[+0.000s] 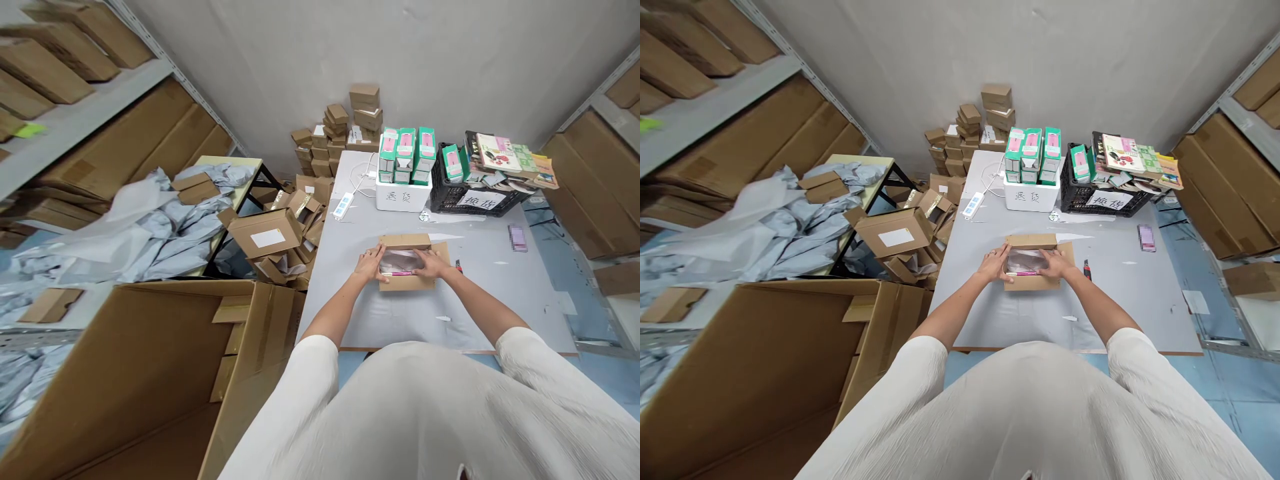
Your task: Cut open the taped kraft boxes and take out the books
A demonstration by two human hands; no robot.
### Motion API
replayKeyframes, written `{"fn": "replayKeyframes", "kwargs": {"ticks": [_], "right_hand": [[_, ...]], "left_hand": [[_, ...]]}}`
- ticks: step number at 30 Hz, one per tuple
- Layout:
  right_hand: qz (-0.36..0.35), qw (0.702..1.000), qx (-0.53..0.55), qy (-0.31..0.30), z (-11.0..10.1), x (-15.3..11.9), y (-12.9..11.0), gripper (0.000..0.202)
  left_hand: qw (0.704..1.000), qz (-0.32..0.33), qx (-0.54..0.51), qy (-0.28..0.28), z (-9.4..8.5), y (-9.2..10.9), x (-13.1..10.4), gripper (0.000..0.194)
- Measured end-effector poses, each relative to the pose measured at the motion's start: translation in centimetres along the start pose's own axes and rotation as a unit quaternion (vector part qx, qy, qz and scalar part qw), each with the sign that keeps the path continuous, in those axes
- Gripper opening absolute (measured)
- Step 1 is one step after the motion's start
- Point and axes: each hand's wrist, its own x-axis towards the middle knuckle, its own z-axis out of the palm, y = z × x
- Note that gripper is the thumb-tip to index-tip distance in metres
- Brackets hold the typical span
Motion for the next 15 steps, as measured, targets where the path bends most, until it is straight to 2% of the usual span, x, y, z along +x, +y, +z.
{"fn": "replayKeyframes", "kwargs": {"ticks": [4, 6, 11, 15], "right_hand": [[-0.025, 0.999, -0.021, -0.034, -0.08, -0.11, 0.17, 0.065], [-0.038, 0.998, -0.024, -0.04, -0.09, -0.17, 0.19, 0.056], [-0.043, 0.999, -0.022, -0.019, -0.17, 0.04, 0.03, 0.05], [-0.053, 0.997, -0.041, -0.026, -0.11, 0.34, -0.15, 0.051]], "left_hand": [[1.0, -0.001, 0.0, -0.003, -0.03, -0.03, 0.0, 0.158], [1.0, -0.001, -0.002, -0.001, -0.05, -0.06, 0.0, 0.157], [1.0, 0.0, -0.005, -0.002, -0.03, -0.1, 0.04, 0.157], [1.0, -0.004, -0.004, -0.002, 0.11, -0.15, 0.08, 0.156]]}}
